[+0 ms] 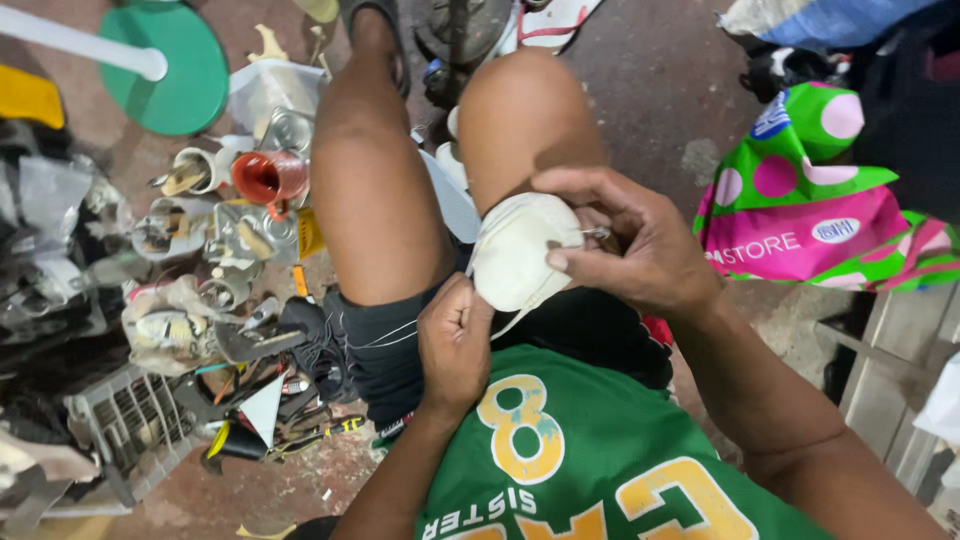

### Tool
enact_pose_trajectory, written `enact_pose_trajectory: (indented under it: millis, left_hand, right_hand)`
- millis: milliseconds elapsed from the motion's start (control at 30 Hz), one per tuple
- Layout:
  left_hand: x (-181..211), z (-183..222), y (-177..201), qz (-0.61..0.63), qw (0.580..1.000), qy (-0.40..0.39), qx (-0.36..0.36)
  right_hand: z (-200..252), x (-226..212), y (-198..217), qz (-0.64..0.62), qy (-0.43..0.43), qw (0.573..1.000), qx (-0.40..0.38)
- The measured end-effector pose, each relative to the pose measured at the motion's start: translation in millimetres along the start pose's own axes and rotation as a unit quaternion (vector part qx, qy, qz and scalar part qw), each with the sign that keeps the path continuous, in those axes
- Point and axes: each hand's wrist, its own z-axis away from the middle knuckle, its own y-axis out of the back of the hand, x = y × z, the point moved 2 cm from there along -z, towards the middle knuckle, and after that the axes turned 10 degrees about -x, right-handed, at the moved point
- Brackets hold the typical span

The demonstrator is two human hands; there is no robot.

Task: The person stitches a white shoe by hand using a needle and thread, pulling the thread through the sole and upper fabric while holding the shoe in their lap.

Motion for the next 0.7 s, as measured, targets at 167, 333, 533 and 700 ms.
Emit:
enact_pose_trajectory:
  millis: [167, 333, 533, 700]
  left_hand:
    - [-21, 0, -14, 0.215, 0.976, 0.020, -0.028]
    - [-37, 1, -19, 0.309, 0.950, 0.043, -0.030]
    - [-41, 8, -20, 0.328, 0.944, 0.018, -0.008]
    - [-43, 12, -23, 0.496, 0.868, 0.013, 0.019]
  right_hand:
    - [9, -26, 9, 0.375, -0.016, 0.926, -0.047]
    - [16, -39, 24, 0.481, -0.052, 0.869, -0.104]
    - [-3, -28, 5, 0.394, 0.145, 0.907, -0.027]
    - [-12, -16, 12, 0.354, 0.031, 0.932, -0.073]
